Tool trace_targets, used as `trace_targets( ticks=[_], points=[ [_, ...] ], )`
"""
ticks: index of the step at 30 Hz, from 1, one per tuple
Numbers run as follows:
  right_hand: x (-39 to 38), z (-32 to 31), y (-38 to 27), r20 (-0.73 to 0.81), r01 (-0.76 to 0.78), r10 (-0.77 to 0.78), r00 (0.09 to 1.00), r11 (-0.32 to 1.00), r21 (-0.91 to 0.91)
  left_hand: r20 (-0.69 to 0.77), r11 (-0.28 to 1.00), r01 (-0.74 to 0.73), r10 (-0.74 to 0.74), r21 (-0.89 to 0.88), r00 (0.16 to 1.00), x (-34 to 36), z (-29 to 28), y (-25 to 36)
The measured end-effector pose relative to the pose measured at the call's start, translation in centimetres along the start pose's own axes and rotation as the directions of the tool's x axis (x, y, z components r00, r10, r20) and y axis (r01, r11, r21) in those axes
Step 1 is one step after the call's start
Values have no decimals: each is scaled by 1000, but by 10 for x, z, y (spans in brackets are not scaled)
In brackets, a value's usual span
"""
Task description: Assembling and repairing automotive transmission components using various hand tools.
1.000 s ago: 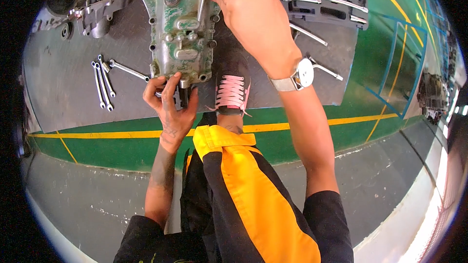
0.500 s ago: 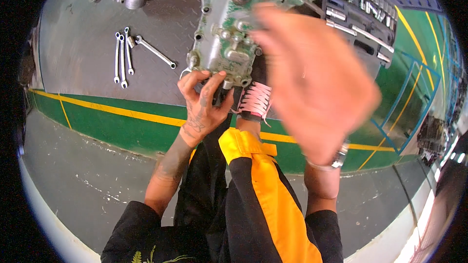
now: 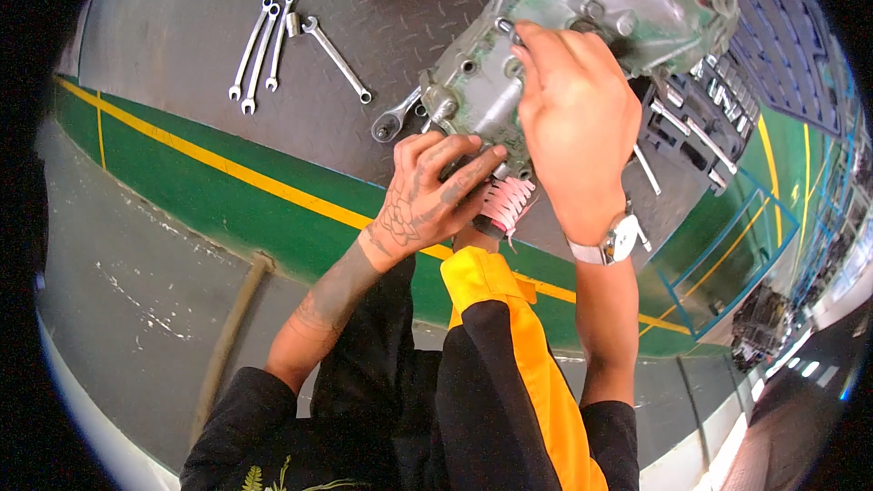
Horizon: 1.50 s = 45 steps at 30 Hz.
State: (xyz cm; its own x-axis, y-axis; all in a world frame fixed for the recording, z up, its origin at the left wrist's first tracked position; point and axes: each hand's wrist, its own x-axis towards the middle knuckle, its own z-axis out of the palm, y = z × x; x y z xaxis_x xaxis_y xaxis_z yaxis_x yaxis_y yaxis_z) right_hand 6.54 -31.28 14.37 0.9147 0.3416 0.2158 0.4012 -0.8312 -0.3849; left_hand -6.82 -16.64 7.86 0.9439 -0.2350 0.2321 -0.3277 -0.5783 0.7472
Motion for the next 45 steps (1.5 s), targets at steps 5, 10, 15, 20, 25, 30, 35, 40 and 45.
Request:
trace_targets(
  ticks=[5,10,15,20,25,30,35,40,45],
  points=[
    [1,9,-6,-15,29,-30,999,996,-80,-30,1000,20,-20,16,999,-4,0,2],
    [14,19,-17,91,-20,57,994,932,-361,-253,794,227,-428,-563,868,12,-5,4],
    [29,19,-26,204,-5,95,974,915,-402,-49,739,495,-577,-457,815,79,16,-79],
    [34,17,-18,289,90,17,957,932,-350,204,381,574,-677,-725,707,102,32,-88],
    [34,17,-10,290,101,-30,957,967,-234,384,50,523,-621,-851,683,105,29,-94],
    [32,18,-15,332,169,-38,942,911,-377,366,69,505,-606,-860,706,89,16,-93],
    [33,11,-12,305,202,-95,948,918,-341,249,391,619,-671,-681,698,60,12,-87],
    [40,14,-18,430,226,-53,901,904,-362,306,126,549,-718,-826,625,53,6,-71],
    [50,8,-8,470,254,-89,878,919,-302,367,13,500,-663,-866,652,46,5,-85]
  ],
)
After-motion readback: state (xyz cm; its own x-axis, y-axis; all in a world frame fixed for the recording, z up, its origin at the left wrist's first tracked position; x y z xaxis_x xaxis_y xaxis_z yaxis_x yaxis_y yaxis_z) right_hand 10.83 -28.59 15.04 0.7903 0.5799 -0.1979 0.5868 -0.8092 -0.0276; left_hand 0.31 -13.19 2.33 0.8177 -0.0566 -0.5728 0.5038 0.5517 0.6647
